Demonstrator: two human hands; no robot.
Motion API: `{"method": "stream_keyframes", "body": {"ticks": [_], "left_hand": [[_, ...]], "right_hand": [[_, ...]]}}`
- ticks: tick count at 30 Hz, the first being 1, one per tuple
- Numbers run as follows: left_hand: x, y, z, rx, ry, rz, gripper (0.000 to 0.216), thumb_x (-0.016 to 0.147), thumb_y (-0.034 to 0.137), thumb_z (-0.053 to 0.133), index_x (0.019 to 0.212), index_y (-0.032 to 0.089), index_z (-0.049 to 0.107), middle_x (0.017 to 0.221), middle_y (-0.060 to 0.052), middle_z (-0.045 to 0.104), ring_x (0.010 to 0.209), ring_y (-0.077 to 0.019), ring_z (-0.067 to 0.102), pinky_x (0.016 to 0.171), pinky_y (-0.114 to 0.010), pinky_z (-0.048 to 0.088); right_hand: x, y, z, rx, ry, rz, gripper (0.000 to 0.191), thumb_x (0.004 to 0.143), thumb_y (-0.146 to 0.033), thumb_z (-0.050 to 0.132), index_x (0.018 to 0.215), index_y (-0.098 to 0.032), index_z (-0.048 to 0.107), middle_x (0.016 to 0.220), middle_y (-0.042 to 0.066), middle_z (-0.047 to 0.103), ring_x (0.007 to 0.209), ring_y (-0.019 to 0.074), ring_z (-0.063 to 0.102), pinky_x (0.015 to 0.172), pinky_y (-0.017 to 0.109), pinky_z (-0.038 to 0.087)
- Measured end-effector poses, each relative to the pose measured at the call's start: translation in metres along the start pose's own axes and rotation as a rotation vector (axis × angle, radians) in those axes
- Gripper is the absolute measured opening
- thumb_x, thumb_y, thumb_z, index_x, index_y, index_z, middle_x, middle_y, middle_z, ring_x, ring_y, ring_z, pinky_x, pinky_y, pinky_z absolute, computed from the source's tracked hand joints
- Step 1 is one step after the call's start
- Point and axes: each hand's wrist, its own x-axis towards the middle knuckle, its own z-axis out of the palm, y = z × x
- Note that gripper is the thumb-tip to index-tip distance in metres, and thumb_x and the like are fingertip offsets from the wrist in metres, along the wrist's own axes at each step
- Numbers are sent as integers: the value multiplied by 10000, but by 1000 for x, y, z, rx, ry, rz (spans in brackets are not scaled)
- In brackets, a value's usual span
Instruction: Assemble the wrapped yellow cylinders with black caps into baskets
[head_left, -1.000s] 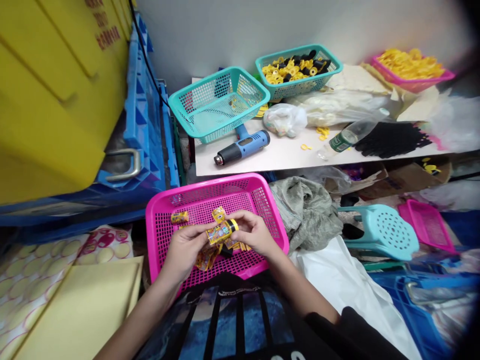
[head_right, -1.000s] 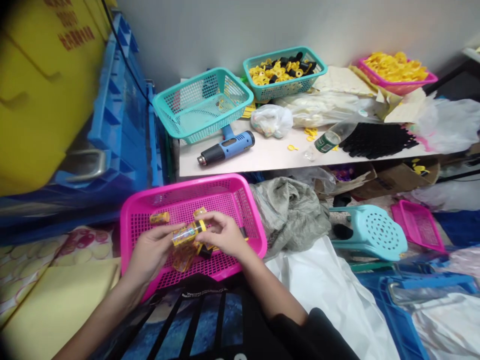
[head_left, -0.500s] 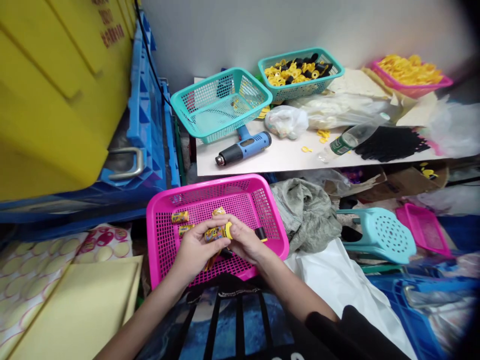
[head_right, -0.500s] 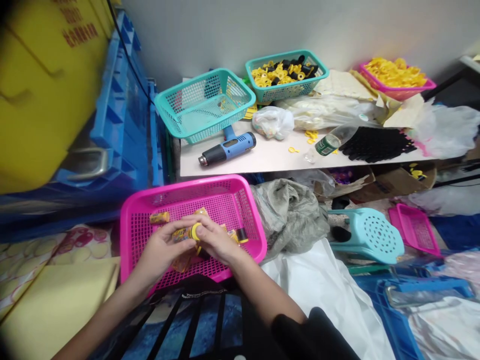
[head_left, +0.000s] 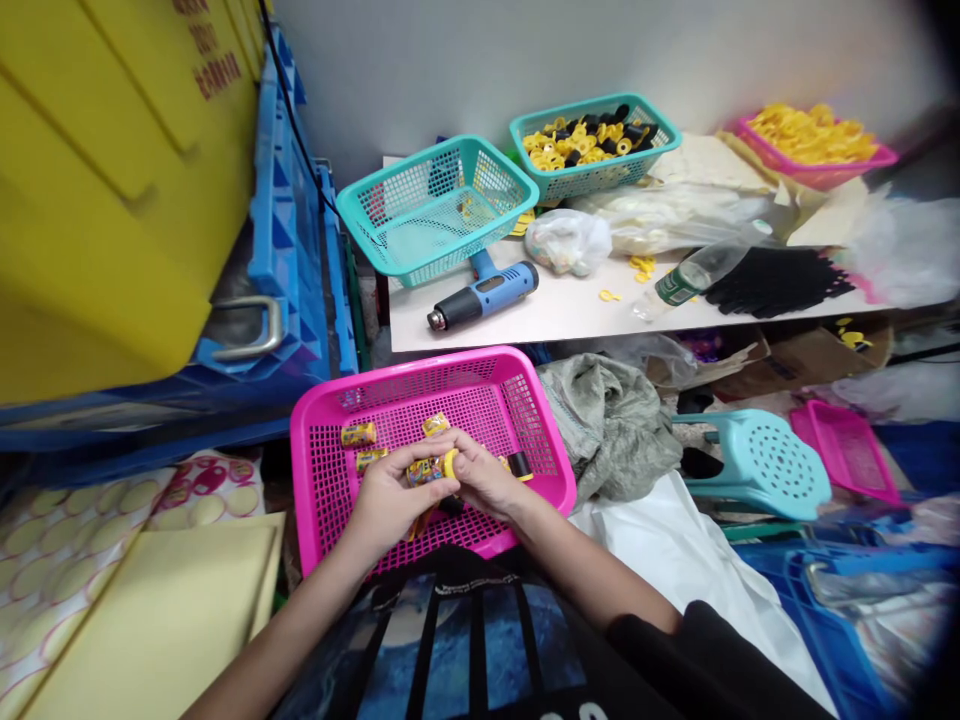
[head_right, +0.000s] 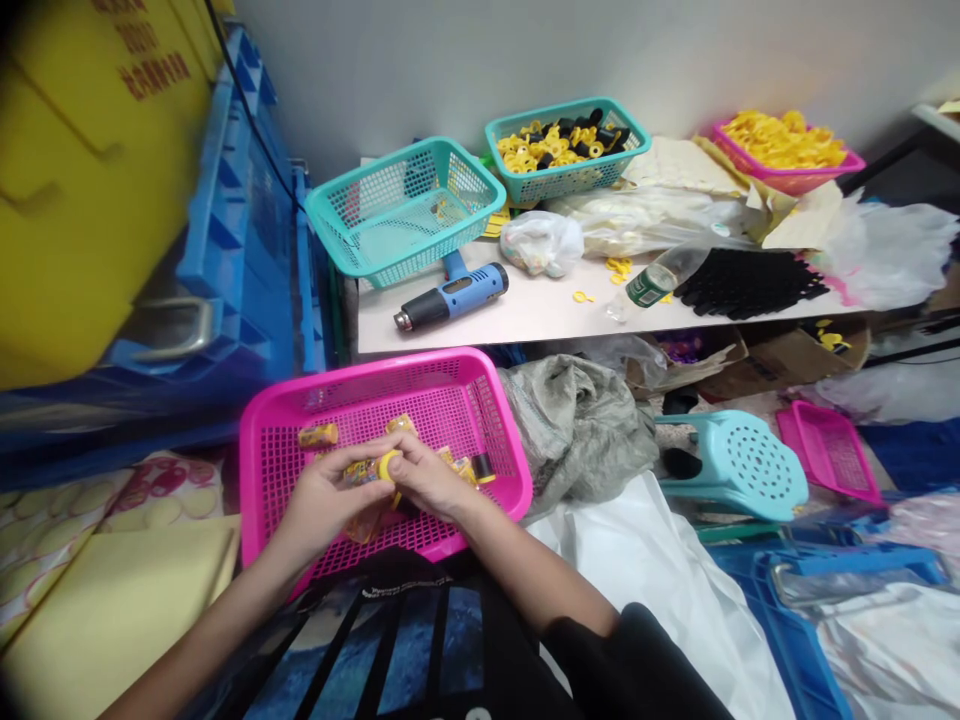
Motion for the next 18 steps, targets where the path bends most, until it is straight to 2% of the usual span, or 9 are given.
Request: {"method": "stream_keyframes", "body": {"ticks": [3, 5, 8, 10, 14, 18], "left_hand": [[0, 1, 3, -83, 42, -63, 403, 563, 257, 887, 937, 174, 761, 923, -62, 789, 800, -201, 738, 787, -324, 600], [0, 5, 5, -198, 10, -131, 454, 602, 309, 883, 1015, 182, 745, 944, -61, 783, 701, -160, 728, 706, -278, 606], [2, 12, 5, -301, -52, -192, 474, 607, 306, 892, 1041, 190, 741, 1051, -75, 766, 705, -132, 726, 704, -239, 602], [4, 15, 3, -279, -33, -180, 457, 573, 271, 910, 993, 187, 753, 1068, -69, 763, 700, -120, 721, 709, -231, 600], [9, 12, -4, -204, 6, -133, 450, 523, 262, 924, 934, 178, 764, 905, -38, 782, 656, -130, 708, 694, -260, 600], [7, 5, -9, -178, -72, -170, 427, 465, 214, 937, 857, 180, 771, 811, -14, 768, 668, -143, 707, 665, -247, 586]], "right_hand": [[2, -8, -2, -9, 5, 22, 570, 660, -607, 800, 946, -178, 557, 805, -25, 541, 668, 61, 499, 642, 178, 421], [4, -16, -3, 6, 0, 44, 504, 730, -573, 765, 957, -170, 565, 771, -29, 524, 631, 52, 480, 602, 167, 414], [5, -25, -1, 22, -46, 62, 473, 752, -523, 768, 1001, -171, 573, 832, -13, 554, 675, 58, 510, 635, 175, 453], [6, -27, 0, 10, -86, 70, 507, 721, -511, 797, 1022, -176, 563, 853, -17, 566, 688, 55, 524, 658, 180, 468], [13, -27, -3, -82, -112, 56, 527, 706, -531, 795, 998, -176, 537, 830, -34, 567, 682, 47, 542, 643, 173, 470], [19, -29, -15, -207, -260, 158, 513, 681, -451, 831, 991, -167, 538, 858, -27, 575, 717, 54, 572, 637, 171, 484]]}}
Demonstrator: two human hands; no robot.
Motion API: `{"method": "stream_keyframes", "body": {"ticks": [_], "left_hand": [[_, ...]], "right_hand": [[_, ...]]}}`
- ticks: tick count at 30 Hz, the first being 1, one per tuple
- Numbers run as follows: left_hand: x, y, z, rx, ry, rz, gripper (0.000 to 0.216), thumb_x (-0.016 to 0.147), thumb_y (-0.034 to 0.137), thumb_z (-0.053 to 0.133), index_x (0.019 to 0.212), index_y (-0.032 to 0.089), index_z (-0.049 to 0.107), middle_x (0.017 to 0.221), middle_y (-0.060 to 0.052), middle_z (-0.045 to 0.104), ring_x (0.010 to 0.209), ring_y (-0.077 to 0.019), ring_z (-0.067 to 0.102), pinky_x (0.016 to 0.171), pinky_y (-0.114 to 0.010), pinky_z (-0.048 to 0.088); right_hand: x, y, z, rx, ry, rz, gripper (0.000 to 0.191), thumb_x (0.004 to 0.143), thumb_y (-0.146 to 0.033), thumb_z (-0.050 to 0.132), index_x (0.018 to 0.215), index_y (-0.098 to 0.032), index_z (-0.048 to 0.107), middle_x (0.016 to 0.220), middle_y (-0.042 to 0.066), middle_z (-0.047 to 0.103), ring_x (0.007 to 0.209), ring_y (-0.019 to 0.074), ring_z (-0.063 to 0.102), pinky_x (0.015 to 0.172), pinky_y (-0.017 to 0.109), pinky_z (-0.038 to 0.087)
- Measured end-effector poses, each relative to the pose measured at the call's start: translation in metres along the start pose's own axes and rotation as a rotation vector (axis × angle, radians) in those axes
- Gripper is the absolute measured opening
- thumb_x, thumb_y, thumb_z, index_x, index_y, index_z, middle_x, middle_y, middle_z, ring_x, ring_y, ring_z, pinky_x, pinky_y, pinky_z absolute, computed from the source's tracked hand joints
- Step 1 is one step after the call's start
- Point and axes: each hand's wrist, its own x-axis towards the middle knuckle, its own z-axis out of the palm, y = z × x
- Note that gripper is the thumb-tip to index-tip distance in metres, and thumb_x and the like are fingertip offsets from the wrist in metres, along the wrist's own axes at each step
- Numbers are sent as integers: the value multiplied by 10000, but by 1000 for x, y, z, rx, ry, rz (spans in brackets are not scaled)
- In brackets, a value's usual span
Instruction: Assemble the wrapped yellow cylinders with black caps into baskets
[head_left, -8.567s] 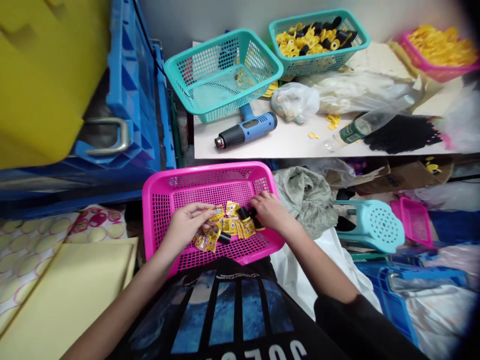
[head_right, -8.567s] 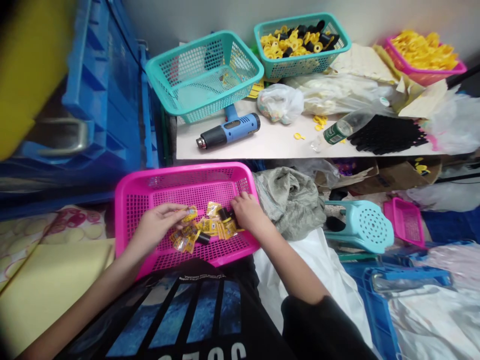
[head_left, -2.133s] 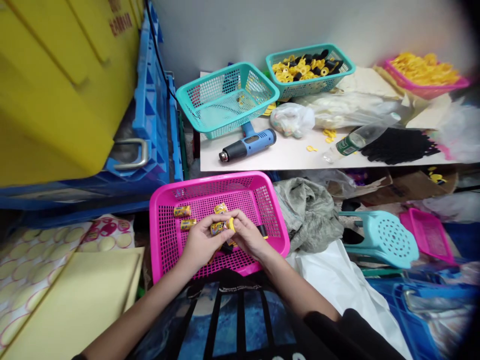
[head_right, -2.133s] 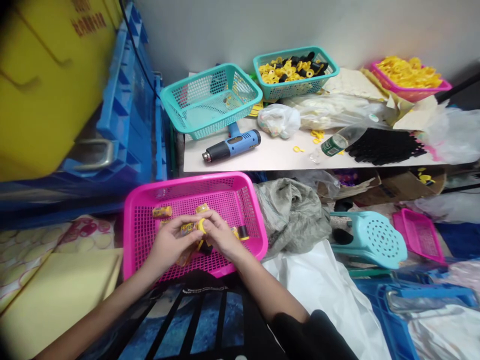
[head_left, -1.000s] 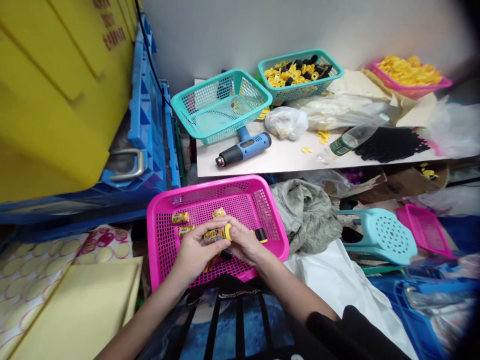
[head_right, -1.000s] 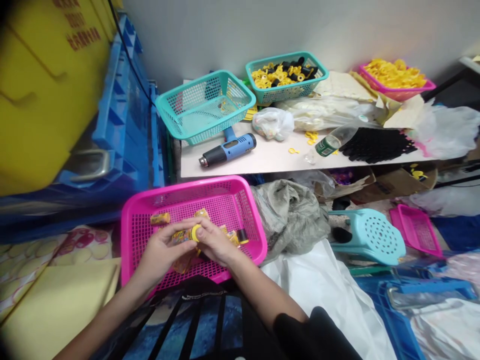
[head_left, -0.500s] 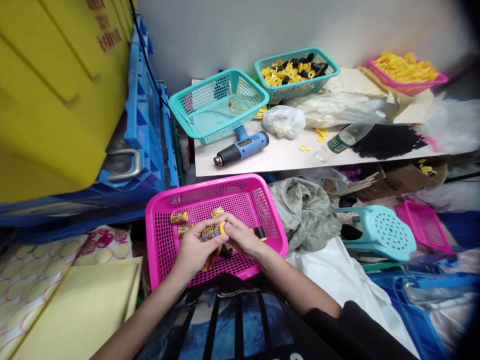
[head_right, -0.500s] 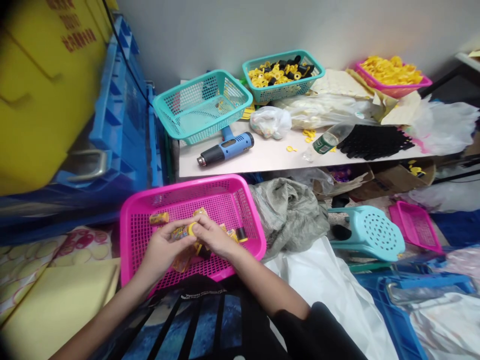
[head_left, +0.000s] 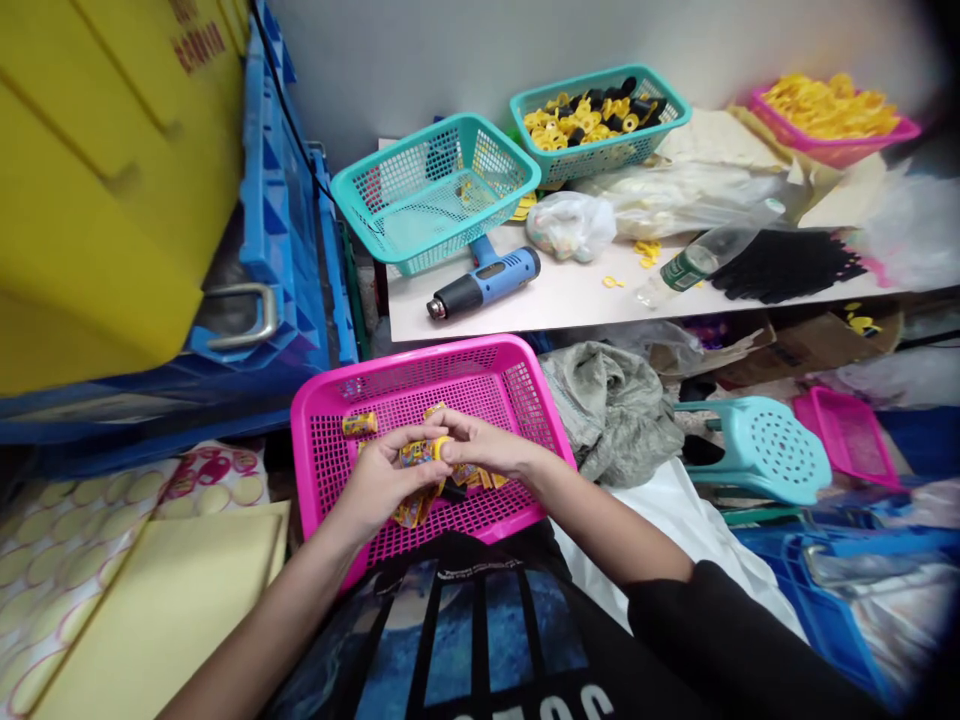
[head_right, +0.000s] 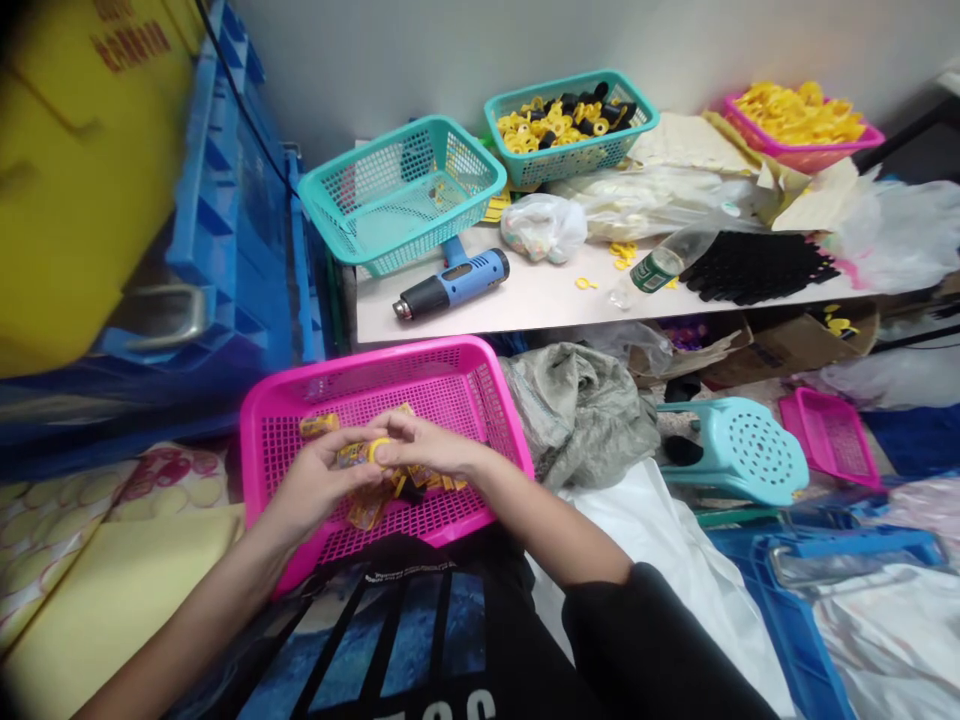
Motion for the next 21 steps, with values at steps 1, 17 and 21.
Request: {"method": "stream_keyframes", "body": {"ticks": [1, 17, 21], "left_hand": [[-1, -1, 0, -17, -10, -18, 425, 465, 213, 938, 855, 183, 771, 788, -7, 763, 646, -135, 702, 648, -236, 583], [-7, 15, -2, 28, -161, 3, 400, 722, 396, 808, 1086, 245, 740, 1196, -78, 719, 963, -221, 718, 800, -306, 599], [-5, 14, 0, 91, -146, 11, 404, 733, 393, 795, 1098, 234, 723, 1255, -79, 691, 1047, -237, 690, 846, -325, 588]], "right_hand": [[0, -1, -1, 0, -20, 13, 509, 678, -444, 833, 980, -166, 533, 849, -29, 577, 700, 52, 570, 626, 171, 485], [-10, -4, 0, 256, -4, 52, 506, 718, -332, 829, 1093, -178, 527, 969, 7, 593, 810, 70, 624, 699, 179, 523], [-9, 0, 1, 224, 7, -5, 525, 733, -307, 824, 1124, -179, 498, 884, -12, 590, 733, 52, 608, 666, 161, 503]]}}
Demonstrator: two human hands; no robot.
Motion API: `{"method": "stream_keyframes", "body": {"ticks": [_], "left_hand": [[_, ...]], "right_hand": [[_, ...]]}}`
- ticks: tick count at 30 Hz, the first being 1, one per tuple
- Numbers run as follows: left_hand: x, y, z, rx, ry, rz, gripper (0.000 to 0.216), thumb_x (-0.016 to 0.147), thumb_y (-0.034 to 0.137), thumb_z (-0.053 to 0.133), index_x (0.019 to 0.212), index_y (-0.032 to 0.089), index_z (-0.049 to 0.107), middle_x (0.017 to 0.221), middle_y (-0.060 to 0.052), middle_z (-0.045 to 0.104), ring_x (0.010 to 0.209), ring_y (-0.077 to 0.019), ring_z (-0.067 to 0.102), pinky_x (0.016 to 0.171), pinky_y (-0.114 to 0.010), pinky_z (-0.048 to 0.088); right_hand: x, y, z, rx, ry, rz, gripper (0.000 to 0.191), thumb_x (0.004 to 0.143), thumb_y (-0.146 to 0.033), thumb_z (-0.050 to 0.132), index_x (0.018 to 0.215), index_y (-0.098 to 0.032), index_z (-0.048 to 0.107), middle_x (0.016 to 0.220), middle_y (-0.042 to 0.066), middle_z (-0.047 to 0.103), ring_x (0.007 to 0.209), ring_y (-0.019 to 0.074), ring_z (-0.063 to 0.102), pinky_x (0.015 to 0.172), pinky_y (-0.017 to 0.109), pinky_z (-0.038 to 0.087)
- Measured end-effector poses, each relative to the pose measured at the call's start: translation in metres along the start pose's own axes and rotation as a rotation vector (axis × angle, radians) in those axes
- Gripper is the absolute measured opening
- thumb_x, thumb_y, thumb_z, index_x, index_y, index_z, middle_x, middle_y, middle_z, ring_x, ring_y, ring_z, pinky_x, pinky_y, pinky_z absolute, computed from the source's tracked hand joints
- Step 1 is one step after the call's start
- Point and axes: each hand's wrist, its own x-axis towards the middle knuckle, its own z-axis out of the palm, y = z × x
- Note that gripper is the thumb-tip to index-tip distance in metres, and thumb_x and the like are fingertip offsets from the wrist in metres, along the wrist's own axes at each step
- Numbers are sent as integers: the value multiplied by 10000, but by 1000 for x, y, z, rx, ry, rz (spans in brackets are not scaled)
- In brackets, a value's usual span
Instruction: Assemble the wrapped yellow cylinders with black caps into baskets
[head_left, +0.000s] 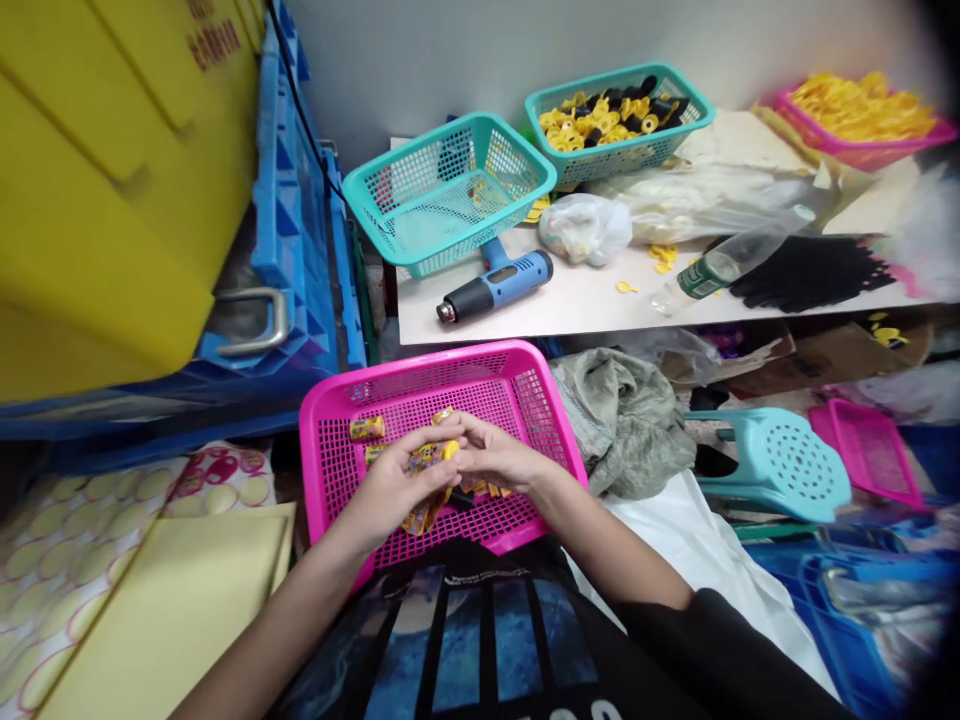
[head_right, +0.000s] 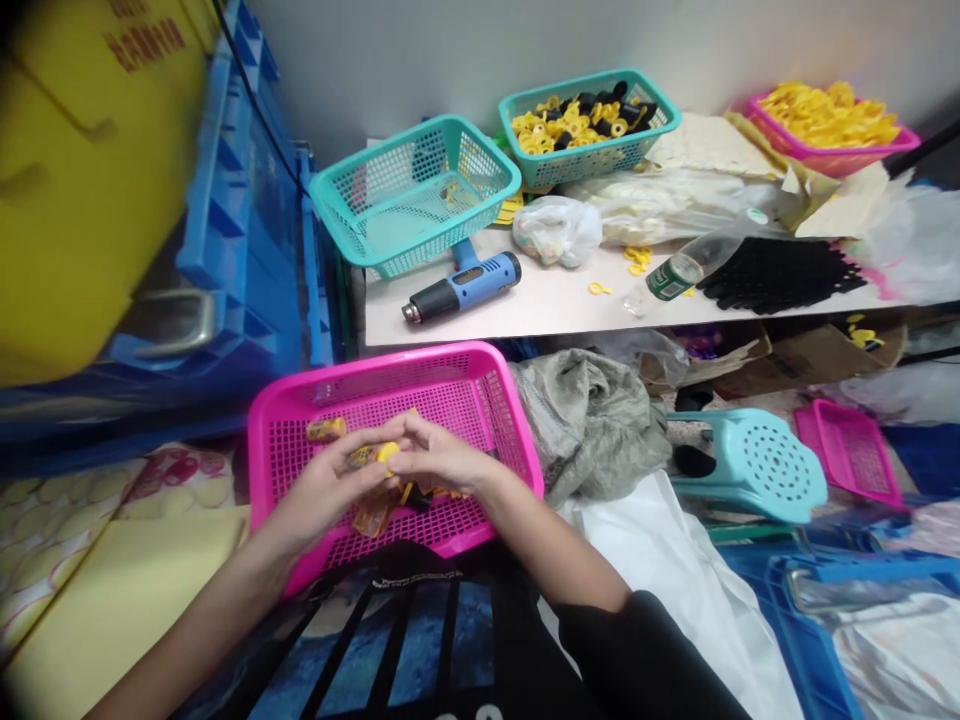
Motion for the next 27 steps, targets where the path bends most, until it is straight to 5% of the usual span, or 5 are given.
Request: {"method": "stream_keyframes", "body": {"ticks": [9, 14, 17, 21, 27], "left_hand": [[5, -5, -13, 346, 4, 44, 378, 724, 435, 761, 1023, 206, 733, 1070, -80, 758, 951, -253, 710, 894, -409, 554], [9, -12, -52, 975, 375, 264, 573, 707, 459, 752, 1206, 187, 681, 1303, -153, 623, 1264, -374, 508, 1090, -567, 360], [14, -15, -54, 1191, 309, 320, 473, 786, 415, 699, 1202, 191, 674, 1286, -133, 633, 1252, -336, 506, 1099, -521, 352], [26, -24, -22, 1258, -17, 102, 193, 895, 271, 567, 942, 190, 736, 976, -100, 740, 999, -280, 650, 950, -437, 466], [45, -67, 20, 1197, 18, -5, 175, 768, 172, 705, 936, 132, 681, 1002, -171, 718, 1019, -334, 645, 879, -427, 472]], "right_hand": [[4, -1, -9, -434, 57, -1, 638, 712, -476, 795, 1172, -195, 455, 1013, 24, 530, 804, 87, 536, 711, 234, 488], [-7, 25, -1, -1488, 265, 50, 412, 834, -463, 692, 1051, -124, 603, 1113, 136, 554, 1062, 261, 487, 929, 456, 431], [-16, 41, 8, -1857, 184, 101, 342, 791, -367, 746, 971, -91, 654, 1148, 171, 546, 1114, 319, 453, 987, 523, 368], [-38, 30, 7, -1595, 252, 59, 309, 757, -351, 742, 941, -131, 627, 1008, 90, 582, 966, 223, 504, 872, 388, 433], [-74, -10, -19, -810, 519, -20, 389, 856, -433, 580, 1152, -180, 558, 894, 21, 582, 780, 125, 544, 729, 268, 453]]}}
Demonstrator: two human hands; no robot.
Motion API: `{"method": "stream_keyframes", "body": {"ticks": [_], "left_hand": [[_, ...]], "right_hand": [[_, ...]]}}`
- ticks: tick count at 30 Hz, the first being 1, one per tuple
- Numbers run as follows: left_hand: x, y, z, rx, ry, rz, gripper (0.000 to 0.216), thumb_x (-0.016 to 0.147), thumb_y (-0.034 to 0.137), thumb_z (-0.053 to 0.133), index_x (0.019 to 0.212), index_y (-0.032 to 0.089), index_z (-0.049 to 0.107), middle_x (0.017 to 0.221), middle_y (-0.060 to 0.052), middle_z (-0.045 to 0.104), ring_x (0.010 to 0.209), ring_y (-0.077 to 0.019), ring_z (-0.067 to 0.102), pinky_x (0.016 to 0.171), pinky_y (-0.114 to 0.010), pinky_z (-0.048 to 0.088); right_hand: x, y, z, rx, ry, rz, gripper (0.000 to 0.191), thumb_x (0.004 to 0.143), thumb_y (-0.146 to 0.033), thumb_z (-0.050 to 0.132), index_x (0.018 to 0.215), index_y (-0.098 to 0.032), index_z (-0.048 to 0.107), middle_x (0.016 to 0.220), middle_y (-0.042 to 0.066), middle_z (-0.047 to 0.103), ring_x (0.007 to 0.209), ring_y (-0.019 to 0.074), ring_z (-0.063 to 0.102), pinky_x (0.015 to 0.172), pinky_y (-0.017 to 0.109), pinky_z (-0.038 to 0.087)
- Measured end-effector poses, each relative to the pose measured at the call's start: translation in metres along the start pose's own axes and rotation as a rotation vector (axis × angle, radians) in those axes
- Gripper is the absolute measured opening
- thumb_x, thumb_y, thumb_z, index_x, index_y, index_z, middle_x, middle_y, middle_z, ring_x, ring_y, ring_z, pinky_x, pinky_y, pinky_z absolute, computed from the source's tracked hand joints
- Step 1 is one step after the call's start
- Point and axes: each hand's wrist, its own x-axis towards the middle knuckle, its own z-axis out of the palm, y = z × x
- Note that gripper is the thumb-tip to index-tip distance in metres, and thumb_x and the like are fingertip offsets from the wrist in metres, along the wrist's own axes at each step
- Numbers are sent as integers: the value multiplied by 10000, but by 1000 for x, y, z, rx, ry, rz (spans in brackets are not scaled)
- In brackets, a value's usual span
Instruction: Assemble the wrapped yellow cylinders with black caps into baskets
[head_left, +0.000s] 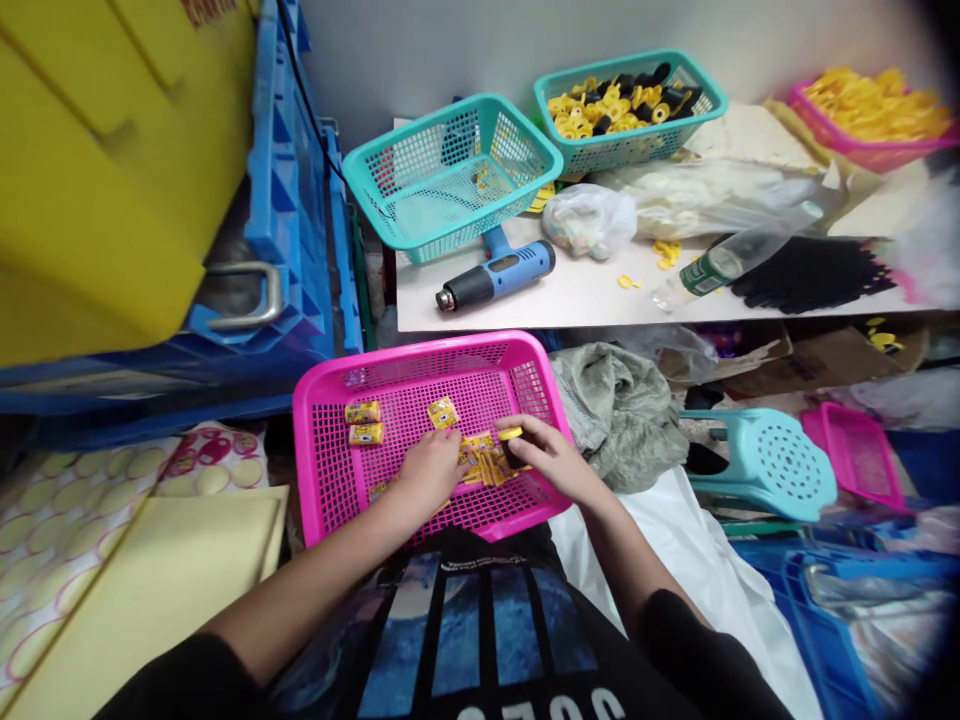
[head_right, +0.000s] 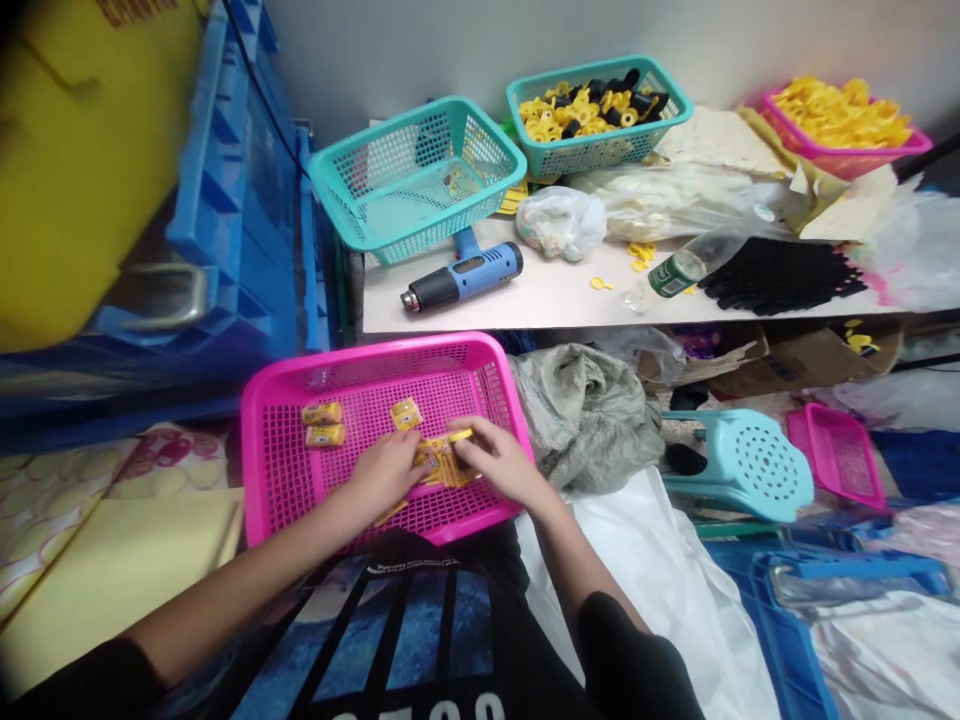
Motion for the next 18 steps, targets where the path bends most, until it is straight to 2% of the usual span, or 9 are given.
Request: {"method": "stream_keyframes", "body": {"ticks": [3, 7, 9, 11, 14, 16, 18], "left_hand": [[6, -8, 9, -100, 21, -65, 234, 768, 117, 675, 994, 163, 637, 978, -107, 716, 953, -272, 669, 813, -355, 482], [3, -17, -6, -282, 2, -126, 203, 742, 172, 703, 922, 176, 609, 737, -17, 672, 738, -228, 682, 631, -289, 476], [-4, -15, -18, -375, -28, -123, 287, 762, 215, 690, 1027, 179, 586, 651, 29, 634, 630, -194, 659, 564, -263, 462], [-12, -10, -29, -480, -42, -103, 432, 777, 231, 675, 1182, 190, 530, 615, 61, 612, 571, -166, 636, 537, -246, 454], [-20, 0, -39, -672, 23, -79, 619, 730, 227, 712, 1295, 205, 461, 613, 71, 622, 548, -148, 621, 520, -228, 439], [-21, 4, -42, -807, 97, -91, 607, 681, 237, 748, 1231, 197, 494, 618, 60, 649, 556, -149, 633, 523, -227, 448], [-21, 4, -44, -892, 157, -111, 432, 674, 290, 751, 1048, 187, 562, 613, 42, 668, 560, -151, 646, 535, -237, 477]], "right_hand": [[4, 8, -7, 169, 102, 1, 365, 780, -434, 665, 1030, -181, 584, 902, 18, 584, 807, 120, 562, 757, 258, 461], [14, 10, 3, 359, 111, 20, 308, 757, -388, 636, 988, -194, 574, 892, 14, 602, 756, 118, 577, 724, 260, 462], [20, 4, 10, 321, 81, 33, 283, 791, -382, 573, 1004, -196, 597, 903, 18, 612, 740, 117, 570, 701, 258, 446], [27, -4, 18, 177, 53, 4, 281, 810, -399, 576, 989, -192, 641, 955, 31, 625, 803, 127, 574, 739, 267, 436], [36, -12, 29, -13, 3, -57, 271, 784, -431, 660, 866, -175, 688, 919, 34, 636, 869, 145, 572, 821, 292, 421], [40, -14, 36, -10, 35, -42, 301, 754, -451, 701, 732, -156, 646, 785, 15, 599, 785, 131, 550, 770, 277, 416], [42, -15, 41, 69, 100, -5, 372, 726, -482, 724, 659, -153, 564, 702, -7, 538, 700, 111, 505, 690, 250, 403]]}}
